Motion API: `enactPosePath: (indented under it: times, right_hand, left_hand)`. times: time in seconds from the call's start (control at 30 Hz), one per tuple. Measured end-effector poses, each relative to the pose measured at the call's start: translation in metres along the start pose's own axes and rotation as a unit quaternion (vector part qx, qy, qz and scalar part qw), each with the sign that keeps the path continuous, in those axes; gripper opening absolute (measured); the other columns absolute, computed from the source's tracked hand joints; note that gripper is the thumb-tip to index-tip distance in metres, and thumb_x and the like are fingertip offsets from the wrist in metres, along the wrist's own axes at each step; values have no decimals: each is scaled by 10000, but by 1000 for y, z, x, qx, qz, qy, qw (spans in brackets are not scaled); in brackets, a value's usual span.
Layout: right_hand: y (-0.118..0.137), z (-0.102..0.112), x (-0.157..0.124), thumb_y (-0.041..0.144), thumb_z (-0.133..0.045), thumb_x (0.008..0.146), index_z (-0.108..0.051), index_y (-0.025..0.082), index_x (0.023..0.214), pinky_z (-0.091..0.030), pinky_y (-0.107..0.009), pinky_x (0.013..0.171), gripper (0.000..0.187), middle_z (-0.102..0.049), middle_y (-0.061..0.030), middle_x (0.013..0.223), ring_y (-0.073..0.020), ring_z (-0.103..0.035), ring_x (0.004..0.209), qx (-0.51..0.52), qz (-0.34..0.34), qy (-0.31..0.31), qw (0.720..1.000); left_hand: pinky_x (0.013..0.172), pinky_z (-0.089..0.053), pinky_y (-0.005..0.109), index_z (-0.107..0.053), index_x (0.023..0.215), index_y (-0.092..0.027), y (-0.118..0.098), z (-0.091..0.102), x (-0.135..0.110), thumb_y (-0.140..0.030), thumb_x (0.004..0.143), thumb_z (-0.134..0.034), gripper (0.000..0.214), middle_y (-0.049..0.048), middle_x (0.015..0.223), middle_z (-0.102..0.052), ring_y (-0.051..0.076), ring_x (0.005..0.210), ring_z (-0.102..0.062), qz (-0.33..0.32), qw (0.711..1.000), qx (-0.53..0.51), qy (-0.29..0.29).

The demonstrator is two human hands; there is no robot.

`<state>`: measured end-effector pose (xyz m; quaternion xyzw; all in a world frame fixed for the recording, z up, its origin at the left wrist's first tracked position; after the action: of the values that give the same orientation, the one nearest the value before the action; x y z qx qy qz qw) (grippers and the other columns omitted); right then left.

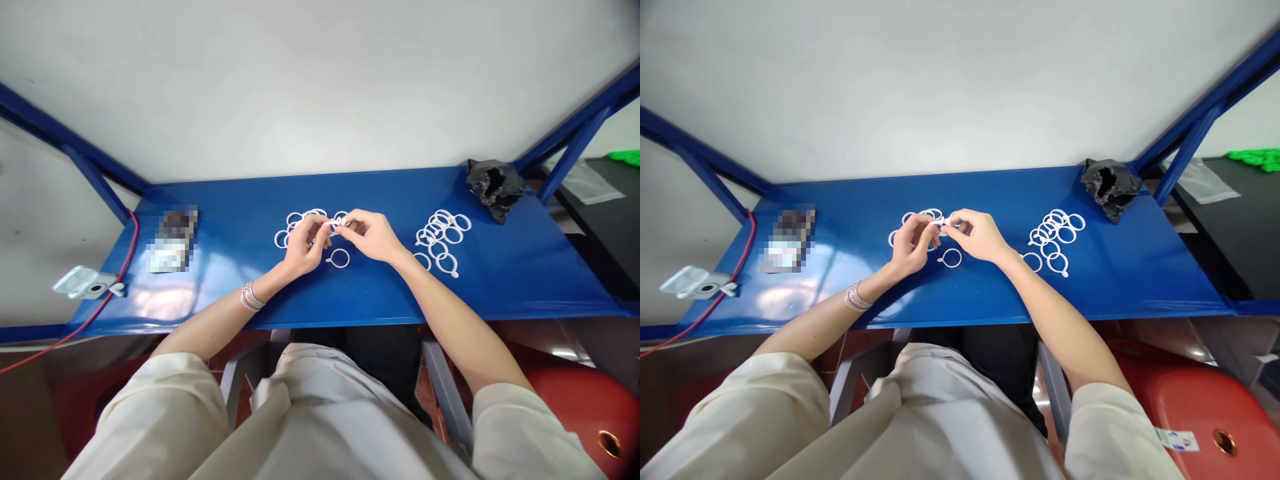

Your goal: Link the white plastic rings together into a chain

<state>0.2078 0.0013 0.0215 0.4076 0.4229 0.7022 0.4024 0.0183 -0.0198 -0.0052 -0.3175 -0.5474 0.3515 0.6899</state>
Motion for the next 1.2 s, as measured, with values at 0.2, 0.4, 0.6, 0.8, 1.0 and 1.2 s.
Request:
enactPosePath:
  times: [0.2, 0.4, 0.6, 0.8, 1.0, 1.2]
  right_hand:
    - [6, -6, 1, 681, -843, 837, -671, 188, 827, -518, -292, 562, 523, -680, -18, 709, -145, -637, 586, 197, -51, 87, 975]
    - [4, -6, 1, 684, -840, 845, -685, 189, 789, -526, -293, 599, 522, -661, 2, 672, -133, -616, 603, 251, -50, 102, 961]
    - [1, -7, 1, 619, -879, 818, -736, 180, 699, -438, -271, 531, 477, -623, 9, 577, -116, -556, 529, 229, -62, 100, 966]
    - [0, -18, -4, 602, -881, 801, -733, 175, 624, -421, -265, 515, 486, -625, -5, 560, -117, -553, 515, 249, -97, 97, 959]
    - [1, -27, -8, 623, -886, 784, -710, 177, 600, -373, -248, 451, 513, -629, -11, 560, -106, -524, 477, 263, -122, 63, 955]
    - [-1, -33, -8, 717, -867, 767, -650, 193, 644, -387, -263, 411, 581, -560, 22, 514, -110, -506, 411, 309, -164, 69, 934]
  left_hand:
    - [485, -534, 237, -585, 998, -218, 0, 0, 4, -537, 1071, -613, 329, 0, 846, -690, 83, 517, -653, 68, 984, -148, 67]
    - [526, -565, 244, -719, 1023, -221, -1, 2, 5, -463, 1043, -687, 246, 33, 922, -709, 89, 605, -673, 15, 998, -67, 2]
    - [635, -585, 259, -815, 1079, -265, -4, 5, 2, -245, 1054, -663, 156, 26, 894, -736, 108, 715, -685, -133, 985, 97, -44]
    - [649, -549, 239, -797, 1184, -274, -3, 4, -6, -126, 1064, -557, 306, 24, 897, -730, 104, 721, -673, -217, 957, 190, -39]
    - [686, -568, 230, -773, 1278, -276, -1, 7, -13, -133, 1081, -537, 339, 43, 940, -737, 118, 787, -697, -250, 940, 228, -44]
    - [714, -591, 253, -811, 1149, -225, -1, 5, -4, -174, 1085, -548, 276, 74, 964, -766, 137, 831, -725, -205, 943, 259, -38]
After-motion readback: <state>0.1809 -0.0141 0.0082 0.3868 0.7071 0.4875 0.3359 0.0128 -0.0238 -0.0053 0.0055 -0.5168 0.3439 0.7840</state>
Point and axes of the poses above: each hand's wrist, its own x-axis towards the middle knuckle, its own z-axis out of the back of the hand, y = z × x, the point moved 2 cm from there along x, towards the middle knuckle
